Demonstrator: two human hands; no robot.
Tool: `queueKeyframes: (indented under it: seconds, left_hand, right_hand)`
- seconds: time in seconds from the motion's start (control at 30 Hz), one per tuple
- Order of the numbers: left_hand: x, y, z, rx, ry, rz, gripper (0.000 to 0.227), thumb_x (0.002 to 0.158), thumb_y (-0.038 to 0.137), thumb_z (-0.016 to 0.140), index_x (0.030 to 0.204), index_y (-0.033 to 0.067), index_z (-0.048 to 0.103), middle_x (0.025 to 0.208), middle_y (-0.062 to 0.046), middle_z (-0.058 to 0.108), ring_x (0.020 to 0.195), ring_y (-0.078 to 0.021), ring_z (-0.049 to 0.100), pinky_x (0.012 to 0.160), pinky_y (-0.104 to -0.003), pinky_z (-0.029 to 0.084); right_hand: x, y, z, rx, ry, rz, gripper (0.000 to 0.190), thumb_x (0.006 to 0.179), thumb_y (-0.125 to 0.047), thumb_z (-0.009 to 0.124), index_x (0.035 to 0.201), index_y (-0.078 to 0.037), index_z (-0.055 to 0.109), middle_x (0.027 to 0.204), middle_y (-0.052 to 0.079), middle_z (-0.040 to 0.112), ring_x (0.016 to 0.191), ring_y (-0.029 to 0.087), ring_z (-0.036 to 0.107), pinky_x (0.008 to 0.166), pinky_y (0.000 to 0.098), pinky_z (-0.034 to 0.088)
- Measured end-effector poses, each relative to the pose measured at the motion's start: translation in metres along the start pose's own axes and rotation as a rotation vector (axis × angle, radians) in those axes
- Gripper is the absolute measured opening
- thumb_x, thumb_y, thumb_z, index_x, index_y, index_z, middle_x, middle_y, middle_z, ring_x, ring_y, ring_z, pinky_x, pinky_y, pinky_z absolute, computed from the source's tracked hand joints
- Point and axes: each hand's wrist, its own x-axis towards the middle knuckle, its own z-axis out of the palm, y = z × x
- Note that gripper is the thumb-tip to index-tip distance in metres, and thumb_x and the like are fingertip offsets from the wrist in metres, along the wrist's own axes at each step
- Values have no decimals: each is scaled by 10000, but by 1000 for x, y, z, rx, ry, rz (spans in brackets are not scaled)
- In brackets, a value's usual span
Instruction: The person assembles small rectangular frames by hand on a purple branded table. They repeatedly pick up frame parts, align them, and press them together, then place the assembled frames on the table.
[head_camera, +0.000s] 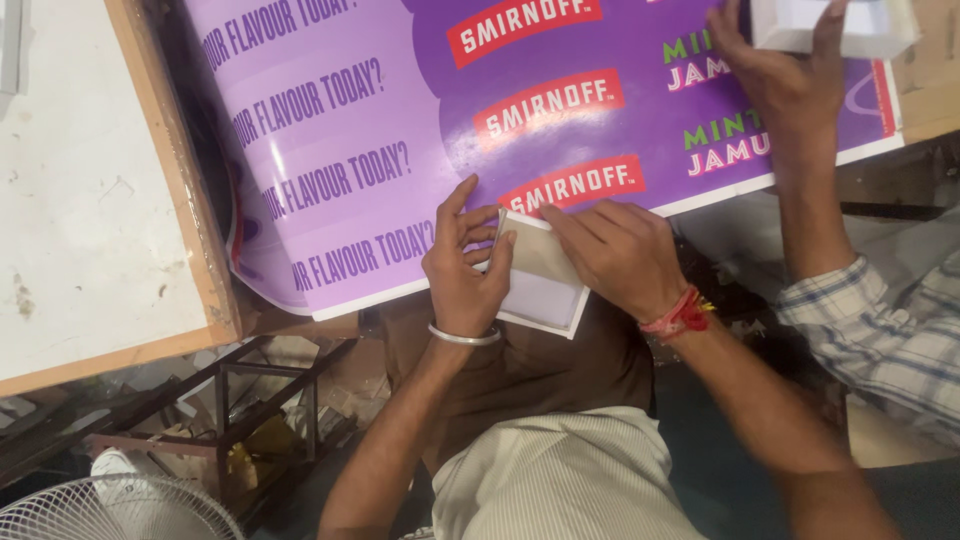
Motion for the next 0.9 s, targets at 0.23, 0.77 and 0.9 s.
queueKeyframes:
  seconds: [0.23,0.77,0.9]
  left_hand:
    - [3,-3,0,51,14,-24,672,878,13,764,1485,97,489,1126,-156,754,903,-177,771,736,-284,644]
    - [15,-6,-5,-7,-29,-23,620,848,51,759,1426,118,543,1065,-148,769,830,-181,788,653,-302,651]
    - [13,-6,-8,-52,-32,-20,634,862,53,758,1447,127,526,1077,-155,768,857,-182,786,678,-302,662]
  right_hand:
    - [15,1,-2,-307,-172,-224,488,888,-205,638,1363,-99,675,721,-42,657,678,122,650,591,284,527]
    - [32,7,2,-168,-397,3,123,941,-256,659,934,-164,741,662,53,680,573,249,676,425,400,465]
    - [40,10,8,-16,-411,155,178,947,-296,655,947,-149,755,700,80,700,615,287,685,493,430,484]
